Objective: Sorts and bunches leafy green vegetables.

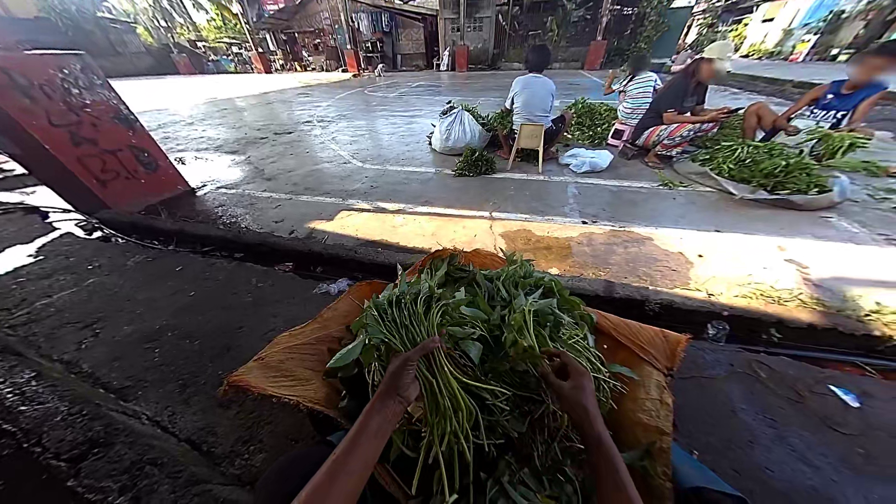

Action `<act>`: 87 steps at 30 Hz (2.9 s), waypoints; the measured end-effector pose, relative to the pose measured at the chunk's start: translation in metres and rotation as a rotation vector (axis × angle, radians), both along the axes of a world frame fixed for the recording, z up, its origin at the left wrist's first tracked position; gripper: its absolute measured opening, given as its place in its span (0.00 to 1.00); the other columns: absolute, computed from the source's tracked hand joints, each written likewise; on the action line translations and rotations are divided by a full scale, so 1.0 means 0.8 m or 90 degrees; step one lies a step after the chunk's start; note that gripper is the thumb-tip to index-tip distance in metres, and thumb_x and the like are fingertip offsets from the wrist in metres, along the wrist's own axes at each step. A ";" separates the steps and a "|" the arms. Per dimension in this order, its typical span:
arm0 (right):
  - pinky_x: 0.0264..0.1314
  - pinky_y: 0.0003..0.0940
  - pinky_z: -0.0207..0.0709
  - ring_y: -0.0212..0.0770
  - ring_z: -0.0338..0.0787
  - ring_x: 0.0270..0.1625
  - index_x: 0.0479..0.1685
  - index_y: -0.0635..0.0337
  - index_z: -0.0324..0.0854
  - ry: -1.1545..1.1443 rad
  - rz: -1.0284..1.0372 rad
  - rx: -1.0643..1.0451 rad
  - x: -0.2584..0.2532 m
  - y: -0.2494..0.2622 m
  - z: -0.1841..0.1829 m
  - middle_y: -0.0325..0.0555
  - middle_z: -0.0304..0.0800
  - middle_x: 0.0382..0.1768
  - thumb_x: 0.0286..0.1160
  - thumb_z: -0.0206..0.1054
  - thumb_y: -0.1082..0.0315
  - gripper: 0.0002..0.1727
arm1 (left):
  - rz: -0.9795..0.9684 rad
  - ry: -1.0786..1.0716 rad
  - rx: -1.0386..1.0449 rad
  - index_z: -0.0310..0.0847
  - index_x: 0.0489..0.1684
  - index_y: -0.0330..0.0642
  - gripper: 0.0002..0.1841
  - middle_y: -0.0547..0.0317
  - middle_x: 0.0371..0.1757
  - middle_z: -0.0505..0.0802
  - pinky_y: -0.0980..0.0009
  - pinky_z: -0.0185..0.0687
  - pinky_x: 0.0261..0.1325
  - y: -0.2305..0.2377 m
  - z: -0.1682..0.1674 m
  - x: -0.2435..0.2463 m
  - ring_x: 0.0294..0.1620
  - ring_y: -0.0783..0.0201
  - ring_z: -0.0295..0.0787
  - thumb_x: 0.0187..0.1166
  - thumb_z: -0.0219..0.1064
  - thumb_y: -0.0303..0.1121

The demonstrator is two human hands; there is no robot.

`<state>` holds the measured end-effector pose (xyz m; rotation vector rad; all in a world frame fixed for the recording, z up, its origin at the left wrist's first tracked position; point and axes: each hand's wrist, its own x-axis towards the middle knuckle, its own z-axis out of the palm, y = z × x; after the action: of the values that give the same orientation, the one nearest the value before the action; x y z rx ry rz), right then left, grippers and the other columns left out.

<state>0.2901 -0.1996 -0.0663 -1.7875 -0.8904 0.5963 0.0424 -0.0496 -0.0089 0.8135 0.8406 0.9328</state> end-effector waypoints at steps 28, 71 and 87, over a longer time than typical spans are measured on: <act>0.41 0.46 0.85 0.48 0.88 0.36 0.60 0.56 0.92 -0.264 0.055 0.196 -0.165 0.023 -0.027 0.52 0.88 0.38 0.68 0.72 0.69 0.19 | 0.052 0.077 0.109 0.65 0.75 0.30 0.38 0.45 0.61 0.88 0.66 0.85 0.67 -0.010 -0.016 0.013 0.61 0.62 0.88 0.62 0.80 0.17; 0.47 0.56 0.82 0.51 0.93 0.44 0.39 0.63 0.93 -0.249 0.082 0.111 -0.120 0.067 0.055 0.52 0.94 0.40 0.73 0.64 0.65 0.13 | -0.119 0.141 0.106 0.70 0.67 0.29 0.32 0.50 0.54 0.91 0.70 0.88 0.62 -0.037 -0.016 0.019 0.55 0.66 0.91 0.62 0.81 0.21; 0.56 0.50 0.79 0.49 0.88 0.48 0.57 0.70 0.83 0.015 0.024 -0.052 -0.128 0.061 0.045 0.57 0.88 0.43 0.89 0.55 0.65 0.17 | -0.140 0.222 0.103 0.66 0.74 0.29 0.37 0.45 0.63 0.87 0.70 0.83 0.68 -0.041 -0.018 0.031 0.63 0.65 0.87 0.63 0.82 0.22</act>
<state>0.1878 -0.1505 -0.0303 -1.8369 -0.8964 0.6858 0.0674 -0.0827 -0.0236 1.2076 0.9609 0.6787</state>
